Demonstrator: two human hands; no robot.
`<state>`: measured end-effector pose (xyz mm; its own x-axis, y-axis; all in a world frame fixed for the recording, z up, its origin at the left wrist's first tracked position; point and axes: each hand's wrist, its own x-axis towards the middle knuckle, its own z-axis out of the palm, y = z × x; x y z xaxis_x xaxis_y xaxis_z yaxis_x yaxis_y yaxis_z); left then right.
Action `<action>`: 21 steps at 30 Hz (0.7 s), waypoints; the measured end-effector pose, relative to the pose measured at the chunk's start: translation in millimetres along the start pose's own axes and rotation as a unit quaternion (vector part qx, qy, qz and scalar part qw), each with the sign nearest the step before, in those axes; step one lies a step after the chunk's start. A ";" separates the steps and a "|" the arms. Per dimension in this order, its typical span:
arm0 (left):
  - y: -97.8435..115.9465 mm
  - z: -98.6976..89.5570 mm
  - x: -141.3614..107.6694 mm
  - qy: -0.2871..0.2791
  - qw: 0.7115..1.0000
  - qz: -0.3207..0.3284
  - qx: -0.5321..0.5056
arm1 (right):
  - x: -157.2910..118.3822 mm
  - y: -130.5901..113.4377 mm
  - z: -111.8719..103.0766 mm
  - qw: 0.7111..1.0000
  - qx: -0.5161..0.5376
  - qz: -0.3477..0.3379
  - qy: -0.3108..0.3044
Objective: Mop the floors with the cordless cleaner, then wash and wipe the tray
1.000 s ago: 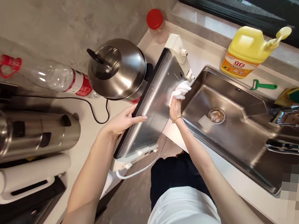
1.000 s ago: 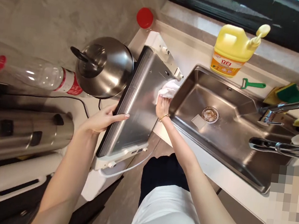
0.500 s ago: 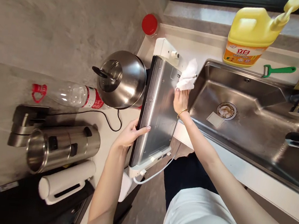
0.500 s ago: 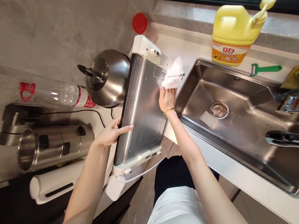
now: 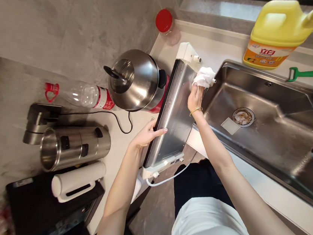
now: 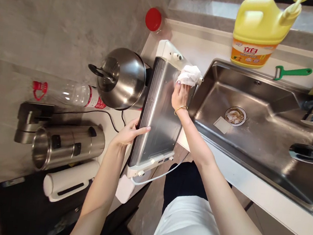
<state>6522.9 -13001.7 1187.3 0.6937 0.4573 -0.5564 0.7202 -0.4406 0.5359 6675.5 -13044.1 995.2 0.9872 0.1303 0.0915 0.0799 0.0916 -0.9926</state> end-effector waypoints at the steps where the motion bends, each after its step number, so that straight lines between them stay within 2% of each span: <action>1: -0.2 -1.0 1.9 -0.003 1.000 0.001 0.003 | -2.2 -1.3 1.3 1.000 0.002 -0.001 -0.001; 4: -2.0 -4.5 7.5 -0.005 1.000 -0.006 0.000 | -26.2 -15.1 2.5 0.999 0.023 -0.018 -0.041; 9: -3.1 -6.7 18.1 0.001 1.000 0.027 -0.009 | -99.5 -55.4 -7.7 0.983 0.024 -0.085 -0.163; 12: -2.7 -6.8 23.6 -0.008 0.999 0.053 -0.009 | -122.4 -71.3 -10.6 0.978 0.011 -0.094 -0.183; 15: -2.9 -6.5 27.2 -0.005 0.998 0.062 0.002 | -107.7 -72.2 -3.2 0.982 0.017 -0.067 -0.175; 21: -1.2 -3.4 29.1 0.002 0.998 0.056 0.027 | -10.5 -36.4 23.4 0.994 0.056 -0.024 -0.093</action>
<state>6542.2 -12985.2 1172.6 0.7694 0.4062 -0.4930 0.6379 -0.5291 0.5596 6659.0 -13025.8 1032.3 0.9392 0.3023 0.1629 0.1008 0.2108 -0.9723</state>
